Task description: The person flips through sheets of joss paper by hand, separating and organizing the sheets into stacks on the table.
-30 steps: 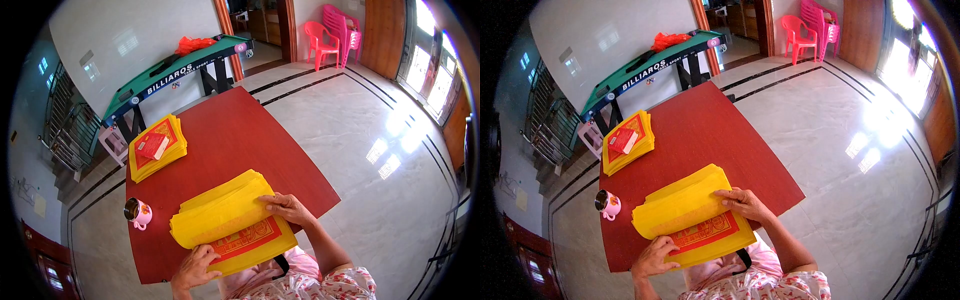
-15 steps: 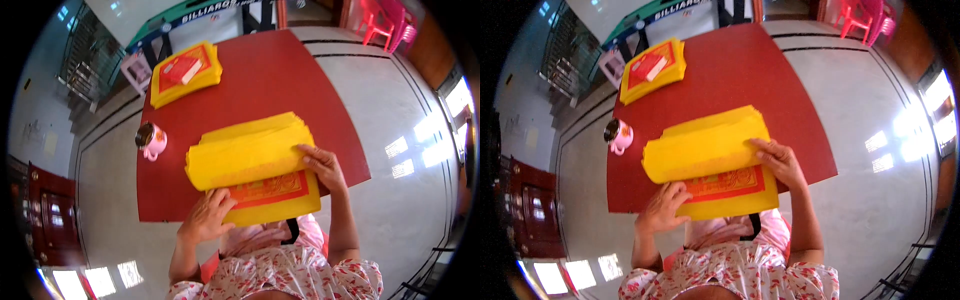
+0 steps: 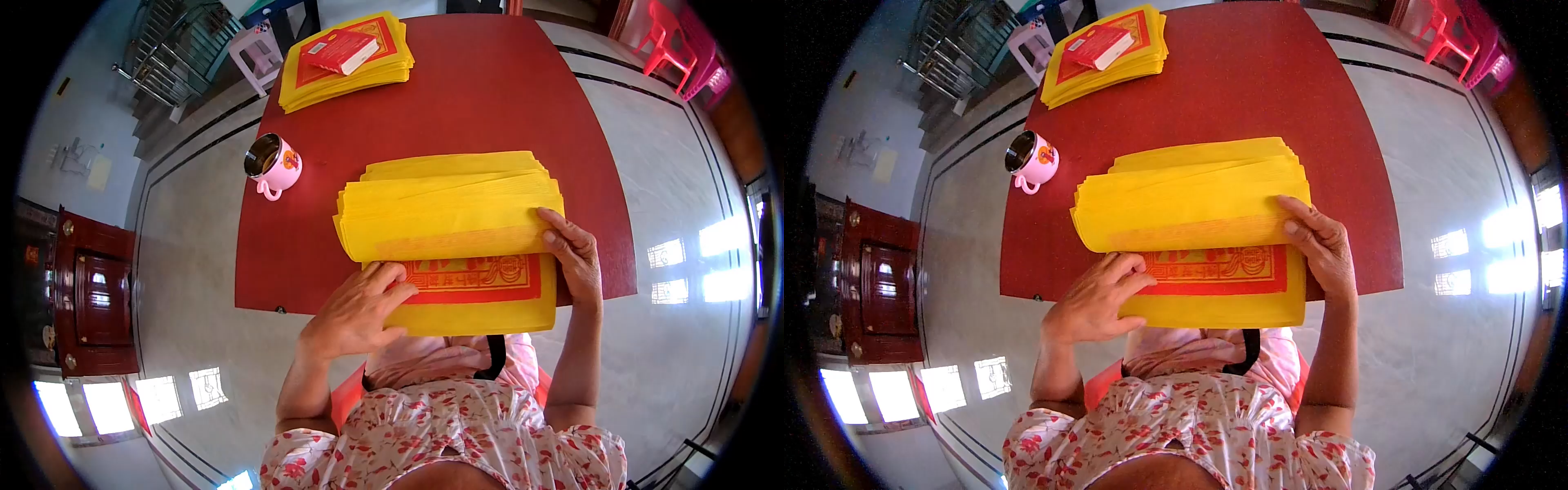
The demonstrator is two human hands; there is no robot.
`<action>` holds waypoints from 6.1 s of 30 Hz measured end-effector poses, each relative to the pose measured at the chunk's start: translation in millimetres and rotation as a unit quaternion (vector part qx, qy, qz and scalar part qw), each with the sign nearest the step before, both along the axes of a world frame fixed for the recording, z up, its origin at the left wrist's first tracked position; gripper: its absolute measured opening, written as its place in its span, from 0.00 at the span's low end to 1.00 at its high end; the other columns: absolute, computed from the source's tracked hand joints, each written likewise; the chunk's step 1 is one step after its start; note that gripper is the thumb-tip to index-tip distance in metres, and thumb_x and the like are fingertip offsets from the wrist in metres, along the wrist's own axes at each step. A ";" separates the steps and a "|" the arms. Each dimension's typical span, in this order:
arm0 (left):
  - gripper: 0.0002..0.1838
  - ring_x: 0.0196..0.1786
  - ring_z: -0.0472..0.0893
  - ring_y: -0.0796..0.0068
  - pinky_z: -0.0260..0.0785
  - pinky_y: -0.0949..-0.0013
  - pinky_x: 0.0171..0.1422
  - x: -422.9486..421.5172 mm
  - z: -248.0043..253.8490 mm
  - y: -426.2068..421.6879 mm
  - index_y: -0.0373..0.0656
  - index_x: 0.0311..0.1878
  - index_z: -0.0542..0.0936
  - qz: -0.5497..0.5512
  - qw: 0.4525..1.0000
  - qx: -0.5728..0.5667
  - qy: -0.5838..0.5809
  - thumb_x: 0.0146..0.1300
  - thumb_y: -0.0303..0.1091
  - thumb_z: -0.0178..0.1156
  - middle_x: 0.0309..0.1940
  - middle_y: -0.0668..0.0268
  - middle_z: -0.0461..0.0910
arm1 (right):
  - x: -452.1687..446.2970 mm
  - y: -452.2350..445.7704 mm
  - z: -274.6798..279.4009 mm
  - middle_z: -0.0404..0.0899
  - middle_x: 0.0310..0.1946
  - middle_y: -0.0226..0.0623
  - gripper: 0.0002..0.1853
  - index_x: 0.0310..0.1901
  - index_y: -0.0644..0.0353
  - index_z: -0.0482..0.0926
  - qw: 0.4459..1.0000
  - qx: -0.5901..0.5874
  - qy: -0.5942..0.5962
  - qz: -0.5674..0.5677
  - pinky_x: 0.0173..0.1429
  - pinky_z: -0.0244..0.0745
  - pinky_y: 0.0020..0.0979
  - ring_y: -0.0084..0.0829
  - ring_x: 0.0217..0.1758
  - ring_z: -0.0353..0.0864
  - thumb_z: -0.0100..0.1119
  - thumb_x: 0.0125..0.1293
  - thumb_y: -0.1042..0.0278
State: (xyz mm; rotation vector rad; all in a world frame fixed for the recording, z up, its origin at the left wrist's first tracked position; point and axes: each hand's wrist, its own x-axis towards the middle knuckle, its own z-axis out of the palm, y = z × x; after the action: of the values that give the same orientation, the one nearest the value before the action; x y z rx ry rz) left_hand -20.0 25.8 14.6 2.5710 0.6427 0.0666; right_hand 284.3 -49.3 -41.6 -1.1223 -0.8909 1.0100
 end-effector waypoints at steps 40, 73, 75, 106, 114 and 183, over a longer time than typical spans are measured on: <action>0.04 0.30 0.74 0.64 0.68 0.67 0.32 8.5 8.4 19.0 0.35 0.30 0.76 0.199 0.922 0.155 -0.292 0.55 0.24 0.62 0.26 0.61 0.75 | 5.2 -2.4 -4.2 0.77 0.47 0.47 0.33 0.56 0.66 0.73 0.997 0.048 0.054 0.020 0.58 0.69 0.33 0.37 0.48 0.77 0.37 0.68 0.42; 0.20 0.55 0.70 0.58 0.64 0.59 0.59 -8.8 -18.5 -25.9 0.40 0.44 0.80 0.070 0.990 0.089 -0.085 0.46 0.34 0.68 0.48 0.60 0.73 | -4.9 4.1 -4.7 0.72 0.59 0.33 0.31 0.63 0.46 0.68 0.998 0.038 0.041 -0.040 0.61 0.72 0.34 0.27 0.60 0.72 0.62 0.57 0.78; 0.20 0.55 0.70 0.58 0.64 0.59 0.59 -8.0 -18.1 -25.3 0.40 0.45 0.80 0.071 0.990 0.086 -0.083 0.46 0.34 0.68 0.48 0.60 0.73 | -5.8 4.7 -3.6 0.72 0.59 0.33 0.31 0.63 0.46 0.68 0.997 0.045 0.040 -0.038 0.60 0.72 0.34 0.27 0.60 0.72 0.62 0.57 0.78; 0.11 0.37 0.76 0.60 0.70 0.62 0.41 -22.0 -15.8 -11.8 0.37 0.33 0.79 0.171 0.940 0.126 -0.269 0.43 0.20 0.66 0.33 0.61 0.75 | 5.6 -0.5 -3.7 0.77 0.49 0.34 0.17 0.54 0.63 0.76 0.997 -0.037 -0.060 0.017 0.58 0.66 0.26 0.25 0.53 0.73 0.56 0.63 0.75; 0.06 0.33 0.74 0.63 0.68 0.66 0.35 -10.4 -11.9 -0.5 0.36 0.32 0.78 0.179 0.915 0.140 -0.333 0.51 0.22 0.64 0.29 0.62 0.75 | 6.8 -3.8 9.8 0.77 0.39 0.35 0.16 0.55 0.58 0.76 0.995 0.017 -0.097 0.035 0.54 0.67 0.27 0.28 0.46 0.74 0.52 0.67 0.68; 0.20 0.54 0.71 0.57 0.65 0.57 0.58 -11.0 -19.6 -30.8 0.39 0.43 0.81 0.058 0.991 0.095 -0.078 0.46 0.38 0.68 0.48 0.57 0.75 | 5.3 0.1 3.1 0.80 0.46 0.37 0.16 0.55 0.55 0.77 0.996 -0.001 -0.062 0.059 0.53 0.75 0.28 0.28 0.44 0.79 0.55 0.66 0.65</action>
State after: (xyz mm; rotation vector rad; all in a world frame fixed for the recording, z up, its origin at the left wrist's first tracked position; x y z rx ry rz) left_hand -31.0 -5.0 -5.0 2.6718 0.7589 0.3802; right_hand 289.5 -49.2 -38.4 -1.1537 -1.0673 1.0463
